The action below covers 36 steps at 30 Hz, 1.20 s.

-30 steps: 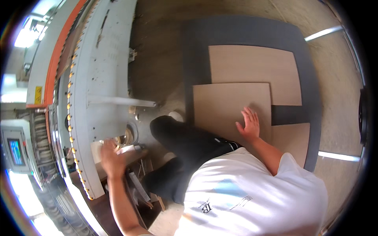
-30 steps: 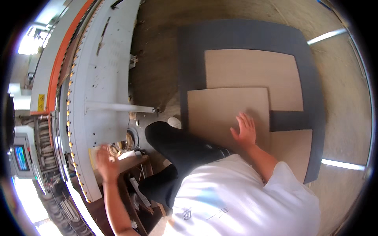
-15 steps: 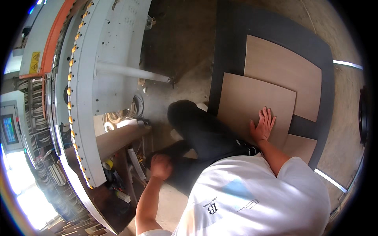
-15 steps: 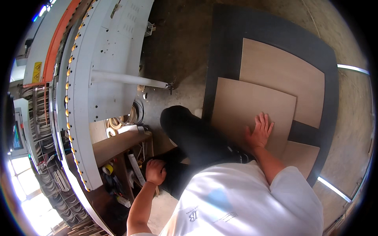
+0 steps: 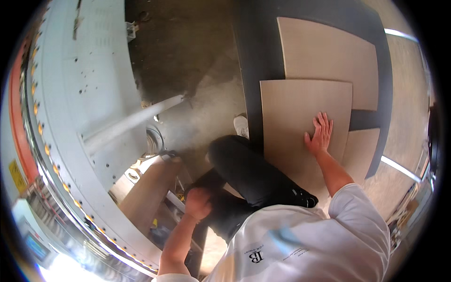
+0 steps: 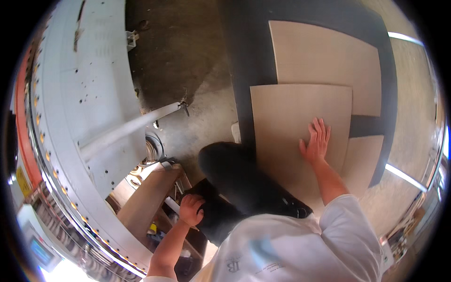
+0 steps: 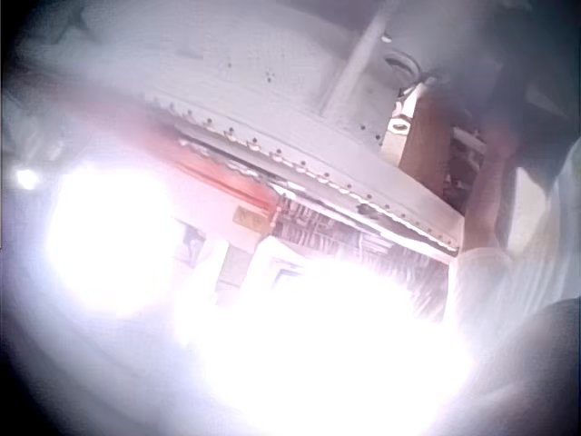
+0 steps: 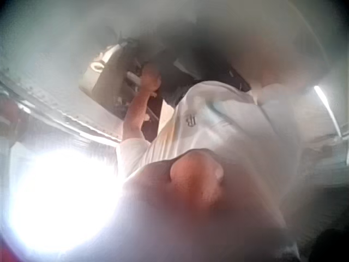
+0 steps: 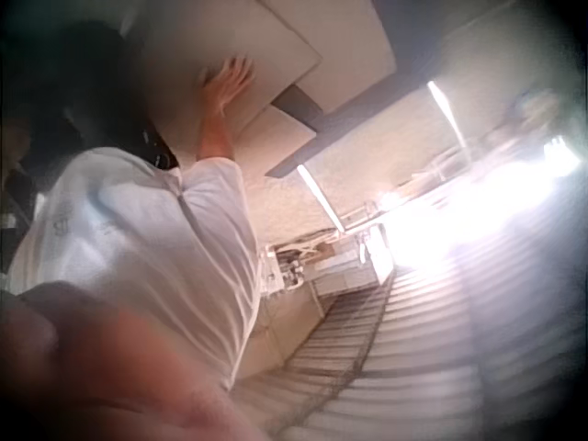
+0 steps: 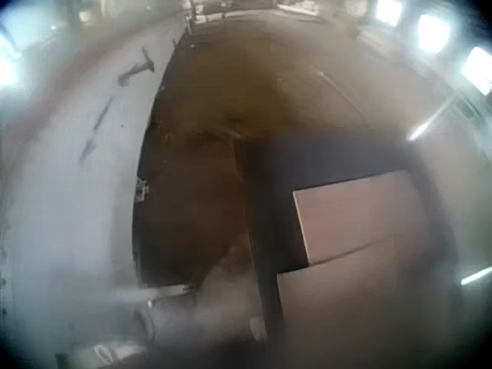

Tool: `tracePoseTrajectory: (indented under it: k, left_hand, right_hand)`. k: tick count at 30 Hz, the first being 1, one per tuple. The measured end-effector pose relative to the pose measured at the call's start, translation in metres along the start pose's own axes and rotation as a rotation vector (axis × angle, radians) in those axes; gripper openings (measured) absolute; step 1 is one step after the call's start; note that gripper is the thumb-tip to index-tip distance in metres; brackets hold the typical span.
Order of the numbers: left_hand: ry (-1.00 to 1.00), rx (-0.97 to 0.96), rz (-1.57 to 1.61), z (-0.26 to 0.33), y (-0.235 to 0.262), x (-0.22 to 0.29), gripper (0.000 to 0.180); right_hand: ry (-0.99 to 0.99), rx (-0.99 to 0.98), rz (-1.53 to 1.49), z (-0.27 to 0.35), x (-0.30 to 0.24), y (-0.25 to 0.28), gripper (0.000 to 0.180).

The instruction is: The person repeatedly picks up rectangular wood panels from a pile on the floor and places them onto a conveyor belt. The person handles the panels by hand, lifting them one at a time and arranging them on the moving belt in a factory setting.

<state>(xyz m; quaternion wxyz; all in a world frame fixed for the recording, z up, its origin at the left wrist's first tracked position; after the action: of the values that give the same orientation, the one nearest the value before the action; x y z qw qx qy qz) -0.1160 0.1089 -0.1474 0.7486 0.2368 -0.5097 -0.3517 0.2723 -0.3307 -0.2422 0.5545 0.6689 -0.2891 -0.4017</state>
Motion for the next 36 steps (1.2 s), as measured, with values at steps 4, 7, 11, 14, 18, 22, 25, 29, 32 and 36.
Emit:
tracePoseTrajectory:
  k: [4,7,11,14,18,22,25,29,32,36]
  left_hand:
    - [-0.137,-0.132,0.094,-0.005,0.013,-0.005,0.042]
    - [-0.202,-0.245,0.122,-0.014,0.023,-0.003,0.042]
    - [-0.292,-0.366,0.163,-0.014,0.018,-0.004,0.039]
    - [0.114,-0.655,-0.190,-0.056,0.007,0.010,0.032]
    - [0.262,-0.111,0.024,-0.152,-0.014,0.026,0.026]
    - [0.324,-0.210,0.554,-0.242,-0.058,0.081,0.033]
    - [0.550,-0.314,0.830,-0.290,-0.093,0.119,0.038]
    - [0.572,-0.245,0.638,-0.304,-0.146,0.098,0.032]
    - [0.636,-0.268,0.802,-0.295,-0.143,0.127,0.040]
    - [0.749,-0.288,0.803,-0.273,-0.107,0.166,0.043]
  right_hand:
    - [-0.001,0.021,-0.007,-0.002,0.000,0.001,0.075]
    - [-0.029,0.004,-0.007,-0.004,0.004,-0.002,0.075]
    - [-0.088,-0.045,0.002,-0.002,0.005,0.003,0.070]
    - [-0.213,-0.017,0.081,0.006,-0.007,-0.005,0.063]
    - [-0.597,0.081,0.024,0.029,-0.068,-0.012,0.058]
    - [-0.599,-0.009,-0.195,0.111,-0.139,0.018,0.053]
    - [-0.784,-0.218,-0.460,0.203,-0.183,0.038,0.053]
    - [-1.179,-0.220,-0.480,0.344,-0.239,0.060,0.050]
    - [-1.507,-0.201,-0.507,0.433,-0.260,0.066,0.050]
    - [-1.732,-0.217,-0.516,0.508,-0.265,0.077,0.056]
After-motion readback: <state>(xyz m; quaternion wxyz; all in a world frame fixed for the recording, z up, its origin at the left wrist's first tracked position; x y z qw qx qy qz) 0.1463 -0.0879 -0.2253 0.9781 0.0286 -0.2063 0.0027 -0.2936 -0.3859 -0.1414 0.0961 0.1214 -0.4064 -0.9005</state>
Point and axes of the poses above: each hand's wrist, its own z-axis away from the middle knuckle, its own y-axis out of the back of the hand, x = y × z, the point moved 1 cm from there along -z, towards the middle knuckle, and after that the axes turned 5 degrees about x, right-handed, at the moved point
